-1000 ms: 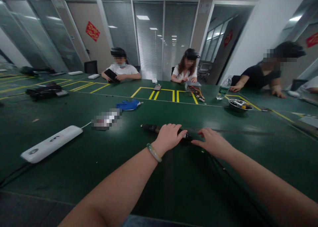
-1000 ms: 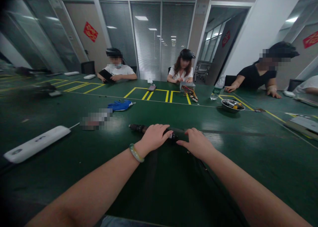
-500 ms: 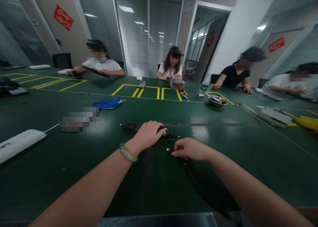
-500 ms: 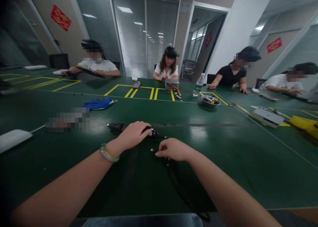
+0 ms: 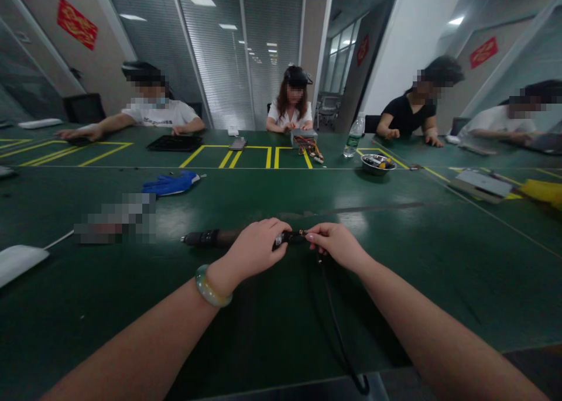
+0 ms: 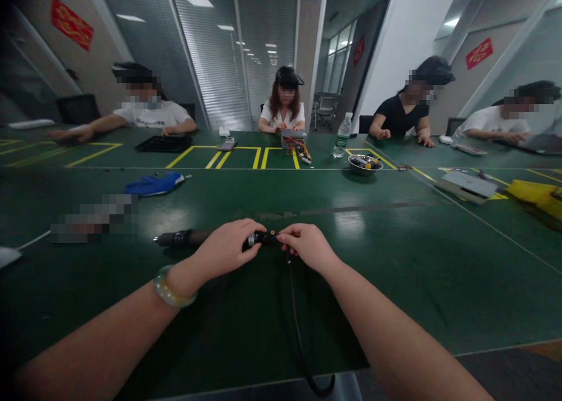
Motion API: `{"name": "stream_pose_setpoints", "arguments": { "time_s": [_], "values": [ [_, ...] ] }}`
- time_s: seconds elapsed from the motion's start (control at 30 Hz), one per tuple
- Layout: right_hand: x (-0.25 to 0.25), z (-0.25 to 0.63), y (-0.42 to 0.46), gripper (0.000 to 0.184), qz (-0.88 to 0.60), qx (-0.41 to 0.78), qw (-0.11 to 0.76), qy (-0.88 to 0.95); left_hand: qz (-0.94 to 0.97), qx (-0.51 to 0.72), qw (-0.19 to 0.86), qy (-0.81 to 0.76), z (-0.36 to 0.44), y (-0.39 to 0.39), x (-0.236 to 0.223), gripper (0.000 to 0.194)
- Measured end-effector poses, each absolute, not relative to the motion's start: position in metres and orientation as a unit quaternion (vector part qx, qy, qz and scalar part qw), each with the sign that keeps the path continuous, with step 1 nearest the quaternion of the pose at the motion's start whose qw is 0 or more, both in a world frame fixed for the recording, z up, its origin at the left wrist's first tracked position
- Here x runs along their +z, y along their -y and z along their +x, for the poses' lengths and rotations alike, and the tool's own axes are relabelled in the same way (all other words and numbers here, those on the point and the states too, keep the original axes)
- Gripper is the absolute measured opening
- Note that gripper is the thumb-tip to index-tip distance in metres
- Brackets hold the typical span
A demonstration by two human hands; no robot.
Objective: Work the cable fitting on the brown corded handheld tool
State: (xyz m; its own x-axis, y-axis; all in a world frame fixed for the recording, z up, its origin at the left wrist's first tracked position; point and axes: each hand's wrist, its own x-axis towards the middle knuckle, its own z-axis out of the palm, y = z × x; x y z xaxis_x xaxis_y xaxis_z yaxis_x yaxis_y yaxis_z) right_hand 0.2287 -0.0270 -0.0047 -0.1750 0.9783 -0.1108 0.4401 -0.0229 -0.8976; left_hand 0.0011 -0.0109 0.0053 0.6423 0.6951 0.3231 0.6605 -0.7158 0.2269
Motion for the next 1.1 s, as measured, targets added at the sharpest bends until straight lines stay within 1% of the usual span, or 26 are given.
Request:
{"name": "stream_pose_setpoints", "arguments": {
  "time_s": [0.13,0.23,0.37,0.63,0.73,1.1],
  "values": [
    [-0.006,0.228,0.028,0.016,-0.592,0.335,0.304,0.667,0.892,0.186,0.022,-0.411,0.01,0.011,0.0,0.023],
    [-0.004,0.228,0.031,0.011,-0.602,0.279,0.302,0.685,0.886,0.18,0.004,-0.427,0.015,0.01,-0.002,0.019],
    [-0.002,0.228,0.034,0.005,-0.599,0.235,0.288,0.709,0.896,0.177,0.007,-0.408,0.014,0.006,-0.004,0.017],
    [-0.008,0.223,0.032,0.0,-0.572,0.147,0.282,0.756,0.904,0.19,0.008,-0.382,0.011,0.003,-0.008,0.018],
    [-0.008,0.223,0.032,0.0,-0.566,0.132,0.283,0.763,0.904,0.198,0.013,-0.379,0.011,0.003,-0.008,0.017],
    [-0.013,0.216,0.032,0.005,-0.568,0.14,0.295,0.755,0.903,0.198,0.012,-0.382,0.012,0.005,-0.006,0.015]
  ]
}}
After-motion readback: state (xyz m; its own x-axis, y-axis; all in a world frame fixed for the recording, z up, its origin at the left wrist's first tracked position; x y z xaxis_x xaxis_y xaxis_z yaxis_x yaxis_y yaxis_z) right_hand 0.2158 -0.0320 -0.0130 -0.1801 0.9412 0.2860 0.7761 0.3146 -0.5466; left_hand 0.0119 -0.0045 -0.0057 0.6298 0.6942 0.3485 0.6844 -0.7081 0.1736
